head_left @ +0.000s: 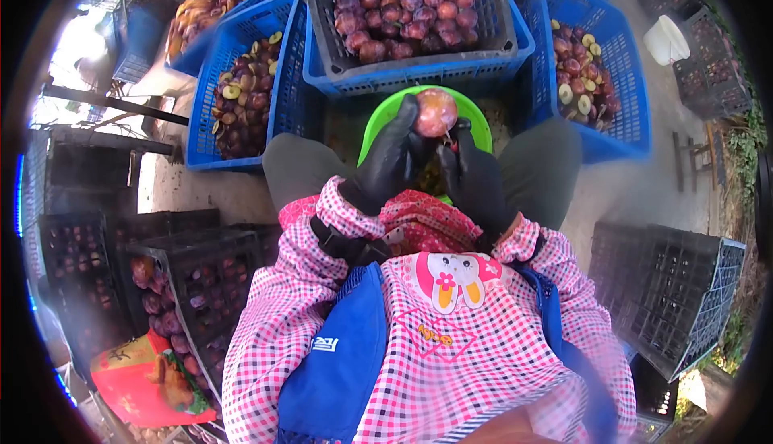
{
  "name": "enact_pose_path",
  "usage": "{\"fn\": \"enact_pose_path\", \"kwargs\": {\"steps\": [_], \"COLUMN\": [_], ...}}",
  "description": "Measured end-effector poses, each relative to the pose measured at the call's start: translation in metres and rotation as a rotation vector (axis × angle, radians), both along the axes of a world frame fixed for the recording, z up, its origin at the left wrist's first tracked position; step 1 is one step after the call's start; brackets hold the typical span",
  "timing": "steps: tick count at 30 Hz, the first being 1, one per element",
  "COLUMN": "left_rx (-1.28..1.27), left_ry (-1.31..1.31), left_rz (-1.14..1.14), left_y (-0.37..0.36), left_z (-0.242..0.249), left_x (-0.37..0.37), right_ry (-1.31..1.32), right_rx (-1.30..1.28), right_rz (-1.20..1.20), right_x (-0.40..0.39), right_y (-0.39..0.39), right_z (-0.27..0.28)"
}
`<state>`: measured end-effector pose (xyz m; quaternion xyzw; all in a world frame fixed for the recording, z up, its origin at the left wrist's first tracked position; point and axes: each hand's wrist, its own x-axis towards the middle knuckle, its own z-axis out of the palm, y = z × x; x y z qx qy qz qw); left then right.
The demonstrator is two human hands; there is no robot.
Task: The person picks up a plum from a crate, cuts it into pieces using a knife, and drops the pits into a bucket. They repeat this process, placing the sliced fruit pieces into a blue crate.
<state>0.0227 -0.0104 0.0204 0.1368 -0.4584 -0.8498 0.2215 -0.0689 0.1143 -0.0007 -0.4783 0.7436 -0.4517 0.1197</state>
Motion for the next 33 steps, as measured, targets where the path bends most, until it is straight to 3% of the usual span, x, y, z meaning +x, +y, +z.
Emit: {"fn": "enact_pose_path", "kwargs": {"steps": [1, 2, 5, 6, 7, 9, 10, 12, 13, 15, 19, 21, 22, 23, 25, 26, 30, 32, 33], "left_rx": [0.312, 0.302, -0.947, -0.795, -0.8, 0.352, 0.36, -0.283, -0.279, -0.847, -0.754, 0.033, 0.114, 0.113, -0.048, -0.402, -0.41, -0.233, -0.23], "left_ry": [0.058, 0.07, -0.136, -0.11, -0.107, 0.146, 0.138, -0.01, -0.009, -0.279, -0.257, -0.048, -0.027, -0.025, -0.007, 0.036, -0.034, -0.188, -0.19], "left_rz": [-0.002, -0.001, 0.151, 0.067, 0.073, -0.075, -0.072, 0.009, 0.01, 0.025, -0.041, -0.214, -0.224, -0.219, -0.141, 0.024, 0.128, -0.009, -0.009], "left_y": [0.002, -0.004, -0.009, -0.011, -0.008, -0.001, 0.0, -0.01, -0.014, -0.024, -0.036, -0.022, -0.011, -0.005, 0.004, 0.009, 0.01, 0.003, 0.006], "left_z": [0.001, 0.005, 0.012, 0.013, 0.014, 0.006, 0.0, -0.007, -0.008, -0.007, -0.033, -0.034, -0.021, -0.02, -0.018, -0.024, -0.042, -0.058, -0.05], "left_x": [-0.002, -0.005, 0.004, 0.006, 0.005, 0.005, 0.009, 0.012, 0.014, 0.016, 0.013, 0.013, 0.01, 0.008, 0.002, 0.001, -0.003, -0.009, -0.008], "right_ry": [-0.002, -0.04, -0.082, -0.074, -0.07, -0.012, -0.021, 0.008, 0.009, -0.759, -0.494, -0.128, 0.066, 0.067, -0.321, -0.325, -0.311, -0.262, -0.106], "right_rx": [0.002, -0.058, -0.108, -0.116, -0.121, -0.086, -0.078, -0.071, -0.068, 0.177, 0.019, -0.072, -0.219, -0.22, -0.113, -0.113, -0.146, -0.157, -0.141], "right_rz": [0.002, 0.046, 0.096, 0.116, 0.12, 0.074, 0.074, 0.129, 0.13, 0.237, 0.139, 0.036, 0.094, 0.099, 0.159, 0.16, 0.015, -0.008, 0.005], "right_x": [0.001, -0.004, -0.006, -0.007, -0.008, -0.004, -0.002, -0.008, -0.01, -0.017, -0.026, -0.032, -0.037, -0.037, -0.034, -0.029, -0.018, -0.02, -0.021], "right_y": [0.001, -0.001, 0.004, 0.003, 0.001, -0.001, 0.002, 0.001, 0.002, 0.0, 0.005, 0.002, -0.009, -0.009, -0.012, -0.012, -0.014, -0.011, -0.009], "right_z": [0.0, 0.001, 0.001, 0.002, 0.004, 0.004, 0.0, -0.003, -0.003, 0.003, 0.047, 0.062, 0.048, 0.039, 0.036, 0.034, 0.029, 0.024, 0.023]}}
